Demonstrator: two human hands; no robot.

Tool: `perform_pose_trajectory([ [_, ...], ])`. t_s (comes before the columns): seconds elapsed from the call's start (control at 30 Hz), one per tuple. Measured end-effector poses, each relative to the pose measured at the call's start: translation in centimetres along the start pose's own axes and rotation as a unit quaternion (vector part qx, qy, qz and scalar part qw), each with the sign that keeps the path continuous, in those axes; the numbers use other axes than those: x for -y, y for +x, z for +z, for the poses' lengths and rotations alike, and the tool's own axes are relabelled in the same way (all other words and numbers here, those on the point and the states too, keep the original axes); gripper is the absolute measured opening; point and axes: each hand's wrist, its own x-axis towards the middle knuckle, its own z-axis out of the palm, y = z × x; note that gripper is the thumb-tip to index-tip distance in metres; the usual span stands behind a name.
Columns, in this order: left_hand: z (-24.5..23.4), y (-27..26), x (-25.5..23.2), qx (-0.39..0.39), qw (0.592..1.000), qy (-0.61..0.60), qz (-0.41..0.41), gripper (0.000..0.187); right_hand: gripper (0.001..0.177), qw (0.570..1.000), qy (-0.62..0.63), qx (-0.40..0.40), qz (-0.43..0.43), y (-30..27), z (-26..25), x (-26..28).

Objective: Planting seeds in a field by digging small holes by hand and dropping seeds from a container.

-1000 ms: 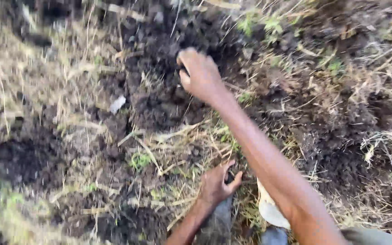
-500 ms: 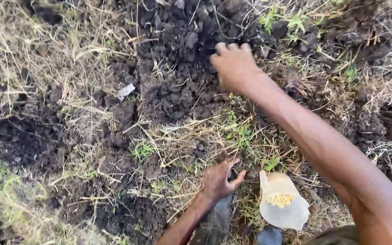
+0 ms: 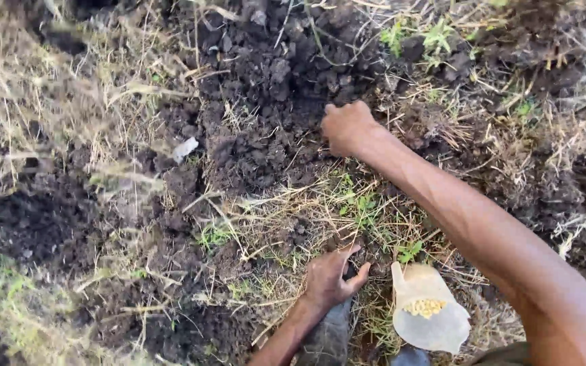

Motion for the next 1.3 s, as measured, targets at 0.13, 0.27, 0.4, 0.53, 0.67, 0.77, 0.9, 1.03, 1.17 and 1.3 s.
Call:
perform_pose_trajectory([
  [0.13, -0.2, 0.2, 0.0, 0.043, 0.999, 0.015, -0.008, 0.049, 0.016, 0.996, 0.074, -0.047, 0.018, -1.3, -3.2, 1.3],
  [0.27, -0.7, 0.9, -0.6, 0.049, 0.998, -0.009, -0.028, 0.048, 0.025, 0.98, 0.139, -0.139, -0.012, -0.1, -2.2, 1.5],
  [0.4, -2.1, 1.6, -0.8, 0.046, 0.999, 0.004, -0.022, 0.045, 0.041, 0.991, -0.016, -0.101, 0.091, 3.0, 1.5, 2.1],
  [0.53, -1.6, 1.2, -0.5, 0.053, 0.998, -0.026, -0.033, 0.045, 0.031, 0.997, 0.028, -0.027, 0.064, 0.6, -0.3, 1.7],
  [0.67, -0.5, 0.0, -0.5, -0.008, 0.999, -0.046, 0.001, 0.044, 0.025, 0.988, 0.135, -0.072, -0.015, -1.7, -1.9, 2.3],
  [0.77, 0.3, 0.7, 0.1, -0.016, 0.999, -0.045, 0.014, 0.045, 0.037, 0.978, 0.185, -0.084, -0.044, -0.3, -1.6, 1.7],
  [0.9, -1.1, 0.6, -0.6, 0.025, 0.997, -0.067, -0.031, 0.046, 0.029, 0.987, 0.12, -0.091, -0.056, 0.4, -0.3, 1.3],
  [1.03, -5.1, 2.5, -2.5, 0.101, 0.975, -0.152, -0.127, 0.041, 0.025, 0.991, 0.108, -0.069, -0.026, -1.7, 1.0, 0.1],
  [1.17, -10.8, 4.1, -5.4, 0.244, 0.902, -0.242, -0.259, 0.033, 0.014, 0.958, 0.235, -0.131, -0.1, -4.3, 2.2, -1.1],
  [1.3, -14.5, 5.1, -6.3, 0.232, 0.921, -0.231, -0.209, 0.009, 0.026, 0.849, 0.503, -0.16, 0.016, -6.8, -1.0, -3.3],
])
